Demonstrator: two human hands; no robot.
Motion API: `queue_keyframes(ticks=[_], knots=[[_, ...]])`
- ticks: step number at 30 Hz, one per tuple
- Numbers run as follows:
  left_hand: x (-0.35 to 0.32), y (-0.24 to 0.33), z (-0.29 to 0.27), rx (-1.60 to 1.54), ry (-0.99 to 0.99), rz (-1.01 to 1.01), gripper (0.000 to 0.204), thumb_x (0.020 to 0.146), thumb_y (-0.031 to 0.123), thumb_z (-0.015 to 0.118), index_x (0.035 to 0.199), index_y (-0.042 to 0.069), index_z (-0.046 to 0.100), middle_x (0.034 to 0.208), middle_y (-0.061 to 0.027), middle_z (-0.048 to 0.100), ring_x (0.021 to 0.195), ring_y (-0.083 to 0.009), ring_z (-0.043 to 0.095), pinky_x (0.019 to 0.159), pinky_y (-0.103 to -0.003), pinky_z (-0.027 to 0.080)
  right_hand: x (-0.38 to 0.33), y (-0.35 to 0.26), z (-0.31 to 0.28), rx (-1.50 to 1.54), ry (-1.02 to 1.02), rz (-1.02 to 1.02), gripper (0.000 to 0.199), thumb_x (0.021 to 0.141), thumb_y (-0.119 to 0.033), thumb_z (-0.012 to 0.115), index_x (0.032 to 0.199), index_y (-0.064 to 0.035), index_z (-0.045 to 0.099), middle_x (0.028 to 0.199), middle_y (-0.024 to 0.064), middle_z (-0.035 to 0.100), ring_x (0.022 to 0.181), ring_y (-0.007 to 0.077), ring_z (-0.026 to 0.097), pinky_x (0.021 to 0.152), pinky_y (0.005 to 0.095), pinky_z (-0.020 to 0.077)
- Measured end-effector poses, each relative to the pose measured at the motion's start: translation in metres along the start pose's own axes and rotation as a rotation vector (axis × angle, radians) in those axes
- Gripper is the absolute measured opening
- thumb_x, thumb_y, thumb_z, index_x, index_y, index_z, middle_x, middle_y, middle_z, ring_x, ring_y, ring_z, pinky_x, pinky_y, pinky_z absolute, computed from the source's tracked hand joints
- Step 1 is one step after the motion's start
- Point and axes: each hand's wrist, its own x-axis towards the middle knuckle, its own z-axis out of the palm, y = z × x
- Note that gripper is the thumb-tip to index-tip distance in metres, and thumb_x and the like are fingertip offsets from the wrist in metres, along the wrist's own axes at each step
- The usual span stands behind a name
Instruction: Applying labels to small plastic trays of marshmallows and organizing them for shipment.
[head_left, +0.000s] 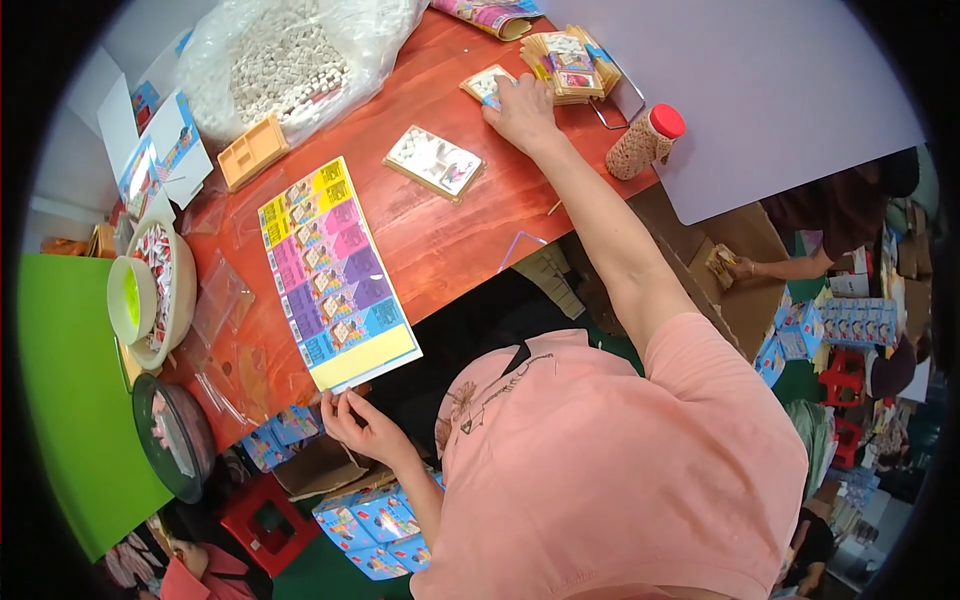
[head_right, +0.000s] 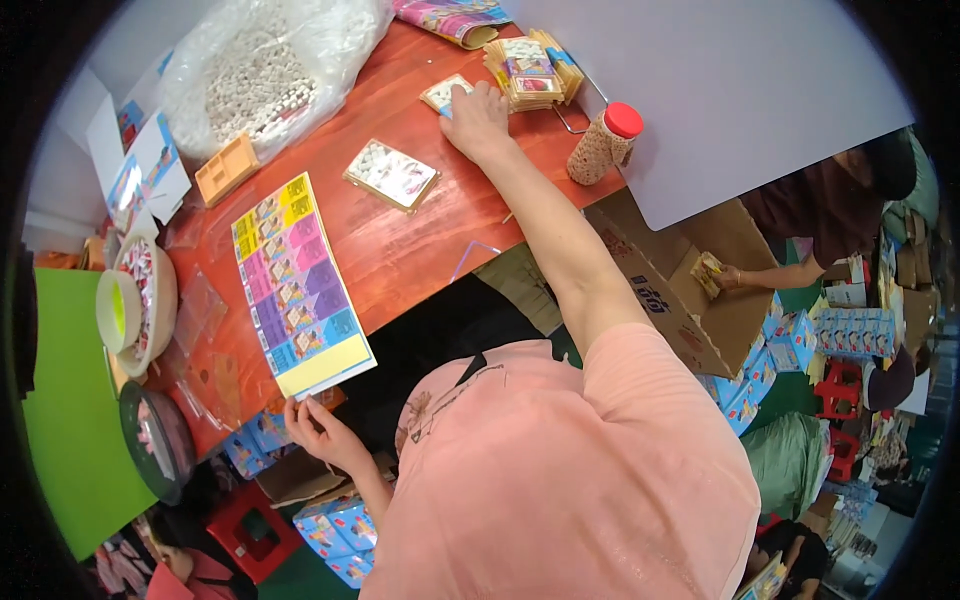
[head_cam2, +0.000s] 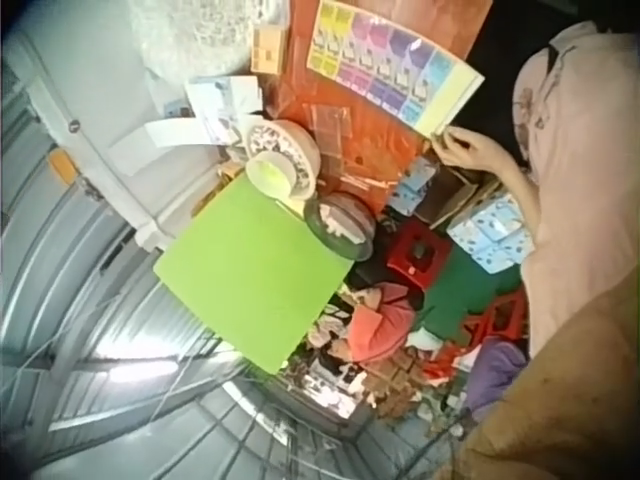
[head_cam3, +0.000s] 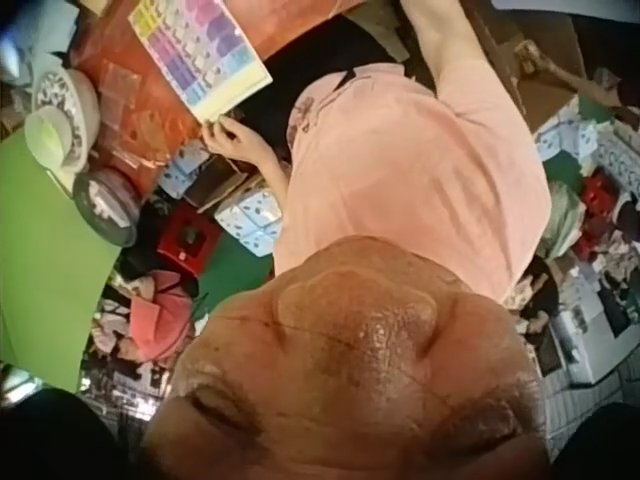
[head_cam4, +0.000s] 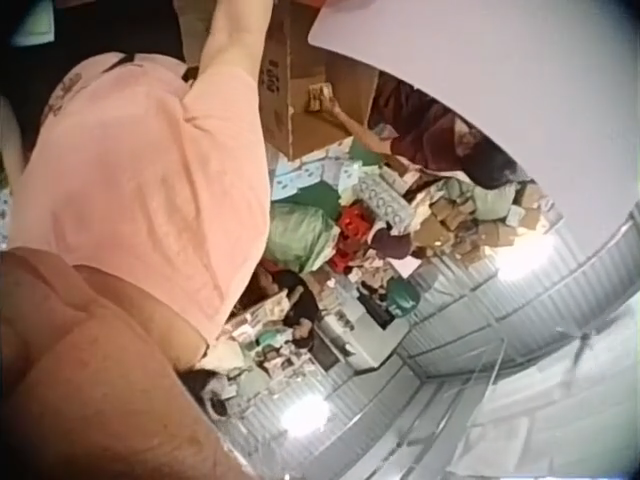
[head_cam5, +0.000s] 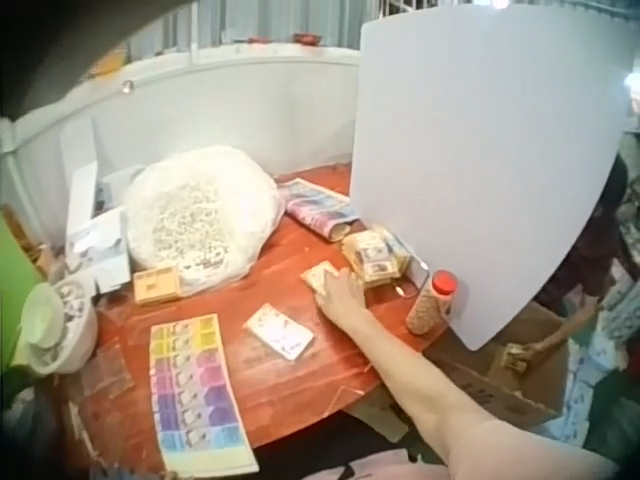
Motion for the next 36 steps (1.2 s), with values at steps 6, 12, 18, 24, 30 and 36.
queue_keyframes(ticks=[6,12,18,24,30,36], knots=[[0.005,0.003,-0.001,0.037,0.003,0.041,0.018,0.097,0.011,0.060,0.102,-0.005,0.065,0.123,-0.0163,0.059,0.114,-0.0319,0.054,0.097,-0.042,0.042,0.048,0.048,-0.049,-0.101,0.297,0.106,0.049,0.082,-0.043,0.065,0.118,-0.0101,0.065,0.108,0.0228,0.061,0.101,0.0402,0.060,0.089,0.0546,0.0464],[0.005,0.002,0.001,0.077,-0.023,0.064,0.017,0.097,0.011,0.061,0.103,-0.005,0.065,0.126,-0.0173,0.058,0.116,-0.0340,0.053,0.097,-0.043,0.042,0.071,0.090,-0.033,-0.103,0.042,0.336,0.056,0.090,-0.051,0.053,0.130,-0.0143,0.061,0.129,0.0221,0.057,0.122,0.0387,0.054,0.103,0.0563,0.0386],[0.011,0.008,0.003,0.084,-0.080,0.097,0.019,0.096,0.012,0.061,0.107,-0.003,0.065,0.133,-0.0205,0.052,0.123,-0.0359,0.048,0.102,-0.044,0.039,0.035,0.045,-0.050,-0.105,0.290,-0.004,0.049,0.094,-0.045,0.055,0.131,-0.0137,0.058,0.132,0.0189,0.054,0.121,0.0351,0.052,0.097,0.0551,0.0395],[0.015,0.009,0.006,0.157,-0.100,0.023,0.027,0.096,0.017,0.061,0.110,-0.005,0.063,0.138,-0.0248,0.046,0.126,-0.0421,0.042,0.105,-0.049,0.034,-0.083,-0.066,-0.018,0.324,-0.016,-0.427,0.049,0.093,-0.042,0.062,0.132,-0.0123,0.056,0.140,0.0165,0.047,0.128,0.0347,0.046,0.100,0.0534,0.0365],[0.015,-0.012,0.013,-0.764,0.175,-0.639,0.051,0.094,0.004,0.065,0.135,-0.006,0.037,0.119,-0.0179,0.055,0.098,-0.0175,0.060,0.083,-0.028,0.051,-0.130,-0.113,-0.017,0.245,0.168,-0.446,0.044,0.095,-0.031,0.063,0.133,-0.0106,0.055,0.142,0.0184,0.045,0.129,0.0353,0.045,0.104,0.0532,0.0323],[0.013,-0.008,-0.009,-1.003,-0.392,-0.965,0.048,0.086,-0.001,0.069,0.128,-0.004,0.046,0.103,-0.0131,0.069,0.081,-0.0163,0.067,0.069,-0.027,0.055,-0.177,-0.177,-0.046,0.660,-0.180,-0.779,0.033,0.094,-0.019,0.063,0.126,-0.0112,0.061,0.133,0.0134,0.056,0.123,0.0305,0.051,0.104,0.0452,0.0329]])
